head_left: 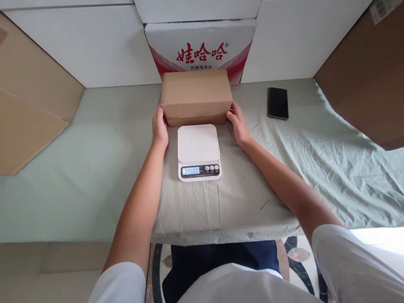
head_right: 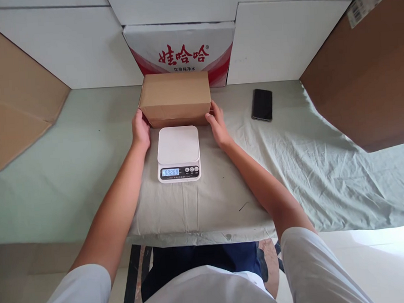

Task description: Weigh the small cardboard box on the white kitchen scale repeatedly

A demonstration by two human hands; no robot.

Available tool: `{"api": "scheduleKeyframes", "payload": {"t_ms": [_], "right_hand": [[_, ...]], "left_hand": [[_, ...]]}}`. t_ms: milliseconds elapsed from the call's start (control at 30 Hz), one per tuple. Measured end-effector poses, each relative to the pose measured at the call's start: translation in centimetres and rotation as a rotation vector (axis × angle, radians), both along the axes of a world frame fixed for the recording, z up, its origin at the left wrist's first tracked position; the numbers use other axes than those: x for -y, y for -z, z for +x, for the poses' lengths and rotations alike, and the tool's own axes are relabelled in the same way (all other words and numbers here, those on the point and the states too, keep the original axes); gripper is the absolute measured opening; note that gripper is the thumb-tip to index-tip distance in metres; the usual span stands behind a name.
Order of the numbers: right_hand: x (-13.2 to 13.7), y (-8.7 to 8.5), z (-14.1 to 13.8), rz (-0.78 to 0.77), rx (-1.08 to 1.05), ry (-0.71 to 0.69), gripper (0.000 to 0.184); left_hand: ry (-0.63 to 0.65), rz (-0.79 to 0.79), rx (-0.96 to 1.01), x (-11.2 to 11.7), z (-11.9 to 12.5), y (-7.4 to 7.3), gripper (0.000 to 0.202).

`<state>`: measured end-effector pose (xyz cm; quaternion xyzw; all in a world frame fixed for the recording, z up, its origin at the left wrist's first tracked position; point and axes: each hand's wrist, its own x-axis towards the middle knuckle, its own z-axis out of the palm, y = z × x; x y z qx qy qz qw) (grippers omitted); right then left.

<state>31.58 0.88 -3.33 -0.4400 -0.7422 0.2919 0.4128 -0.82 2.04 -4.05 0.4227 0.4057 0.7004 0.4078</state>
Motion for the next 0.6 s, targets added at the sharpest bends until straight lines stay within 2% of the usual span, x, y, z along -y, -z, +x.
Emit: {"api": "scheduleKeyframes", "payload": {"t_ms": [100, 200, 367, 600], "right_hand": [[0.5, -0.9, -0.6, -0.107, -0.104, -0.019, 0.103], [0.7, -1.5, -0.8, -0.108, -0.098, -0.037, 0.104], [0.8, -1.5, -0.9, -0.101, -0.018, -0.047, 0.103], [1.0, -1.9, -1.1, -0.136, -0.042, -0.07, 0.114]], "left_hand": [[-0.015, 0.009, -0.01, 0.2, 0.1, -0.3, 0.07], [-0.03, 0.023, -0.012, 0.4, 0.1, -0.4, 0.067], [-0.051, 0.043, -0.012, 0.3, 0.0, -0.4, 0.062], [-0.04, 0.016, -0.023, 0.7, 0.0, -0.5, 0.06]]}}
